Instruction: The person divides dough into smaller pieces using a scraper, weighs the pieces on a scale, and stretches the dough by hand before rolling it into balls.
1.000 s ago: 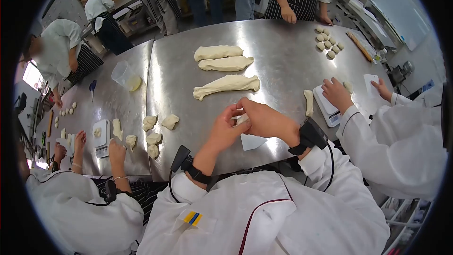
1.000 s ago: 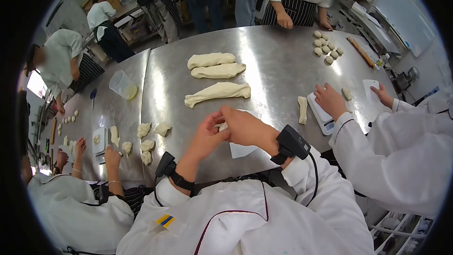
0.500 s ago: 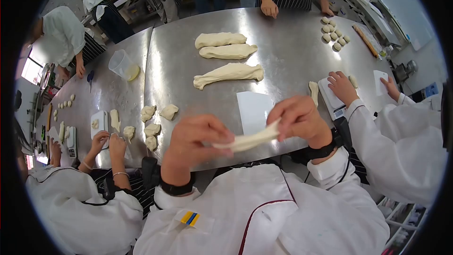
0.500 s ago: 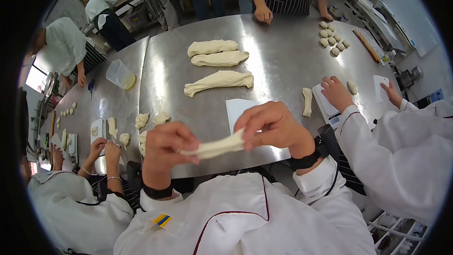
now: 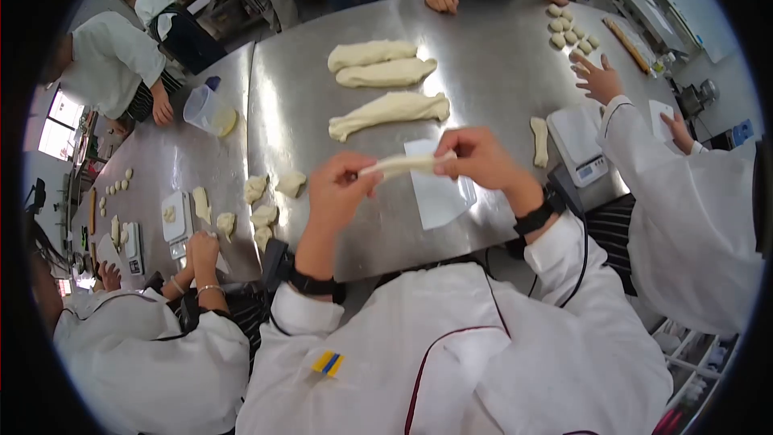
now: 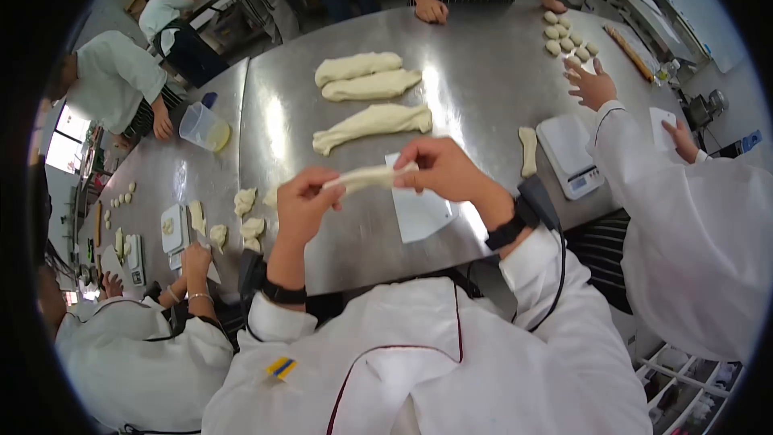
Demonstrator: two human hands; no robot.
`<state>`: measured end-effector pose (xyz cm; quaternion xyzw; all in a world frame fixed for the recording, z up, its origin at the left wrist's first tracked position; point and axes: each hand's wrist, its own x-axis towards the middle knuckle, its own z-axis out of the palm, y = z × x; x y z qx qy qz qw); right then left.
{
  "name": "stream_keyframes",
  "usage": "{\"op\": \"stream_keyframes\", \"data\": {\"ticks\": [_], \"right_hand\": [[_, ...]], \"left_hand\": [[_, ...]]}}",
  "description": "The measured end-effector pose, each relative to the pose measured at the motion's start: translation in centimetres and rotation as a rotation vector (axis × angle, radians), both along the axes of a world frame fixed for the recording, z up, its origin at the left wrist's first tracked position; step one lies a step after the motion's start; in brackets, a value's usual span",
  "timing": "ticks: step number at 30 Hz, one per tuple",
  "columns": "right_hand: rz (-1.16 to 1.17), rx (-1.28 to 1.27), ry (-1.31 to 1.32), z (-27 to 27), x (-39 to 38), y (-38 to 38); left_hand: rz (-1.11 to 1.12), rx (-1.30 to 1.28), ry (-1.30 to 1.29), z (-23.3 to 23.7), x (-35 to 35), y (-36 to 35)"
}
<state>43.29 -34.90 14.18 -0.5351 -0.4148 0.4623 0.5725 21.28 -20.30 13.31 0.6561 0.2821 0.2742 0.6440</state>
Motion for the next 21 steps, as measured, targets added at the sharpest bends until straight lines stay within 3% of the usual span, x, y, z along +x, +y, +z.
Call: {"op": "stream_keyframes", "data": {"ticks": [2,3,5,8,10,11,13,14,16,18,20,21], "right_hand": [[0.067,-0.103,-0.042,0.3,0.1,0.1],[0.012,-0.125,-0.103,-0.7,0.1,0.5],[-0.058,-0.174,-0.143,-1.8,0.2,0.8],[0.12,-0.282,-0.134,-2.8,0.3,1.3],[0.256,-0.275,-0.545,-1.0,0.3,1.8],[0.325,-0.265,-0.751,0.3,0.0,1.9],[0.287,-0.203,-0.72,4.0,-0.9,1.9],[0.268,-0.178,-0.704,5.6,-1.3,1.8],[0.192,0.111,-0.391,7.3,-1.5,0.8],[0.003,0.546,-0.169,9.4,-3.1,-0.1],[-0.267,0.977,-0.473,11.0,-5.1,-0.4],[-0.2,1.005,-0.532,9.9,-5.6,-0.6]], "left_hand": [[-0.016,-0.051,-0.04,-0.2,0.0,0.6],[0.043,-0.045,0.13,-0.4,0.1,1.0],[-0.036,-0.116,0.193,-3.2,-0.8,1.1],[-0.178,-0.139,0.348,-3.4,-0.1,1.8],[-0.278,-0.085,0.476,-2.6,0.4,2.2],[-0.264,0.067,0.465,-1.7,0.4,2.1],[-0.236,0.371,0.438,2.2,0.4,1.3],[-0.236,0.444,0.26,4.7,-0.2,0.8],[-0.229,0.546,-0.129,8.8,-1.5,0.1],[-0.223,0.654,-0.448,11.9,-3.3,-0.4],[-0.02,0.783,-0.718,11.9,-3.7,-1.8],[0.171,0.861,-0.885,10.7,-2.8,-3.3]]}}
